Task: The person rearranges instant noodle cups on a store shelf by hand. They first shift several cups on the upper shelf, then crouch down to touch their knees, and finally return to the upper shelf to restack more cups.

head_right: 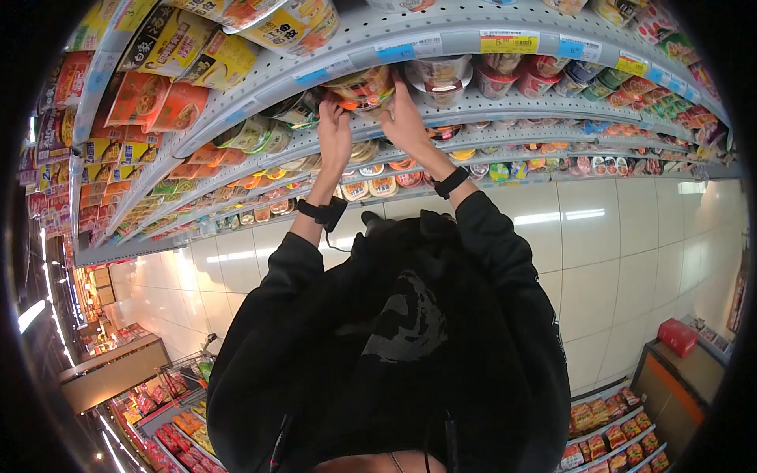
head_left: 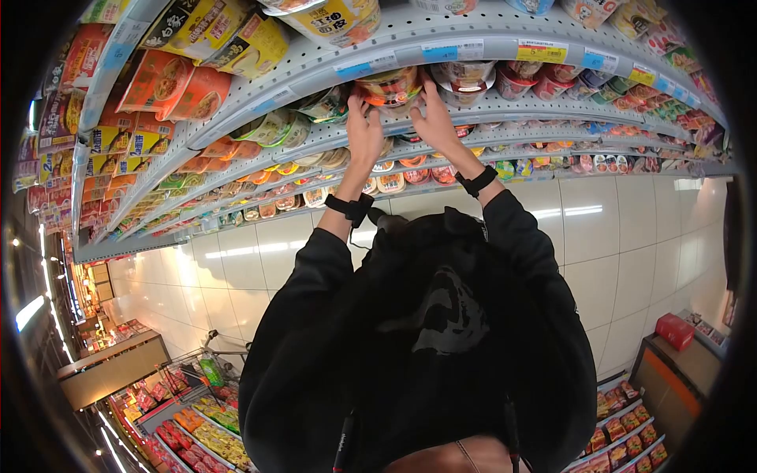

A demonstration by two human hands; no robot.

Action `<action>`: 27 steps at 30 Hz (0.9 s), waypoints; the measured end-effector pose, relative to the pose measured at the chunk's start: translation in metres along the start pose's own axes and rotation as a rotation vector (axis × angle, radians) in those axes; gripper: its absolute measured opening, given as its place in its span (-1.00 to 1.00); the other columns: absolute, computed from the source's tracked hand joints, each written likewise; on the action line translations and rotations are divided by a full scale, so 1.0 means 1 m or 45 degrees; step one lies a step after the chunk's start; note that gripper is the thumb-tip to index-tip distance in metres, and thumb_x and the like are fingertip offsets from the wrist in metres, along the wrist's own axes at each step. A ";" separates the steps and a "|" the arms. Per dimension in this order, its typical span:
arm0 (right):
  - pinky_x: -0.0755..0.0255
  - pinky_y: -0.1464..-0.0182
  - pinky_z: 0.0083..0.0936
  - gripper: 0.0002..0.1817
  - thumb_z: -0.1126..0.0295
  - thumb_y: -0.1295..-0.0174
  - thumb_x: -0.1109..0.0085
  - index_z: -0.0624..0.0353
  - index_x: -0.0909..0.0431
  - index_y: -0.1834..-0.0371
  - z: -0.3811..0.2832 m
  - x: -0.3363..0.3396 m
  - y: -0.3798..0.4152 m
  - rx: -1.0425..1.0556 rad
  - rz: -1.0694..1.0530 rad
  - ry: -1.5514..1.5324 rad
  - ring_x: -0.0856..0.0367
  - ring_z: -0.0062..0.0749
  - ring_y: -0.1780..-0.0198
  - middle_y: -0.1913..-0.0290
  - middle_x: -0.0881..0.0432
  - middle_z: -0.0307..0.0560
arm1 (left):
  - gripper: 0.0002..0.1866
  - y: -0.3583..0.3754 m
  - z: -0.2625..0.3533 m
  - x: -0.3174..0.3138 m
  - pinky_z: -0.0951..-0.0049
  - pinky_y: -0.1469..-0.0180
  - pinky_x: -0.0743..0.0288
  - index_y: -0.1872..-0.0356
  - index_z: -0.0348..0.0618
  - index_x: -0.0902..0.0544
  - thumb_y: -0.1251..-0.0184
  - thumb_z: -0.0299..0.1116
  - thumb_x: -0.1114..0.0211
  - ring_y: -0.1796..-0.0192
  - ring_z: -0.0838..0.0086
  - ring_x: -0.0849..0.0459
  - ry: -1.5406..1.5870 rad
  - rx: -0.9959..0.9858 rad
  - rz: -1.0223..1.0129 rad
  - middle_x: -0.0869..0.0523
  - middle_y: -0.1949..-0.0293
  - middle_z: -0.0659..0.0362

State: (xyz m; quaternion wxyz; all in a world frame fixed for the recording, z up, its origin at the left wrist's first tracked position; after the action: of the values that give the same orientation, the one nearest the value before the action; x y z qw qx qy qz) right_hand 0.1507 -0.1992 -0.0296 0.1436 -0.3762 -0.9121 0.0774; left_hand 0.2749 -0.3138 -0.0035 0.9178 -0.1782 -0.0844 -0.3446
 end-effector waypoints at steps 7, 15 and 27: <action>-0.19 -0.49 -0.10 -0.12 0.56 -0.15 -0.13 0.39 0.03 -0.57 -0.014 -0.002 0.005 0.147 0.099 0.227 -0.23 0.32 -0.49 -0.42 -0.27 0.43 | -0.44 -0.013 -0.010 -0.004 0.29 -0.39 -0.33 -0.40 -0.40 -0.28 -0.38 -0.54 -0.12 -0.30 0.12 -0.57 0.078 -0.154 0.042 -0.56 -0.28 -0.20; -0.15 -0.53 -0.12 -0.15 0.55 -0.16 -0.19 0.45 -0.04 -0.54 -0.010 -0.011 0.022 0.140 0.145 0.273 -0.19 0.29 -0.54 -0.50 -0.20 0.43 | -0.36 -0.039 -0.031 0.008 0.33 -0.42 -0.28 -0.48 -0.38 -0.21 -0.39 -0.55 -0.11 -0.35 0.18 -0.49 0.138 0.084 -0.153 -0.52 -0.33 -0.13; -0.17 -0.49 -0.08 -0.15 0.54 -0.21 -0.15 0.41 0.01 -0.58 -0.032 -0.005 -0.006 0.112 0.156 0.157 -0.24 0.35 -0.47 -0.43 -0.27 0.47 | -0.29 -0.022 -0.016 0.000 0.33 -0.46 -0.24 -0.56 -0.32 -0.09 -0.40 -0.64 -0.07 -0.38 0.25 -0.45 0.247 0.012 -0.067 -0.45 -0.37 -0.04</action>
State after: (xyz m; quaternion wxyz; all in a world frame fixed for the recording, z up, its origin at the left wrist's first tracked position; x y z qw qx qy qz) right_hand 0.1604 -0.2064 0.0007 0.2108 -0.4285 -0.8725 0.1029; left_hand 0.2613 -0.3355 -0.0121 0.9132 -0.1374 -0.0013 -0.3837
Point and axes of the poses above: each hand's wrist, its own y-axis away from the middle knuckle, its own x-axis out of the back of the hand, z = x × y, the point moved 2 cm from there along -y, towards the middle knuckle
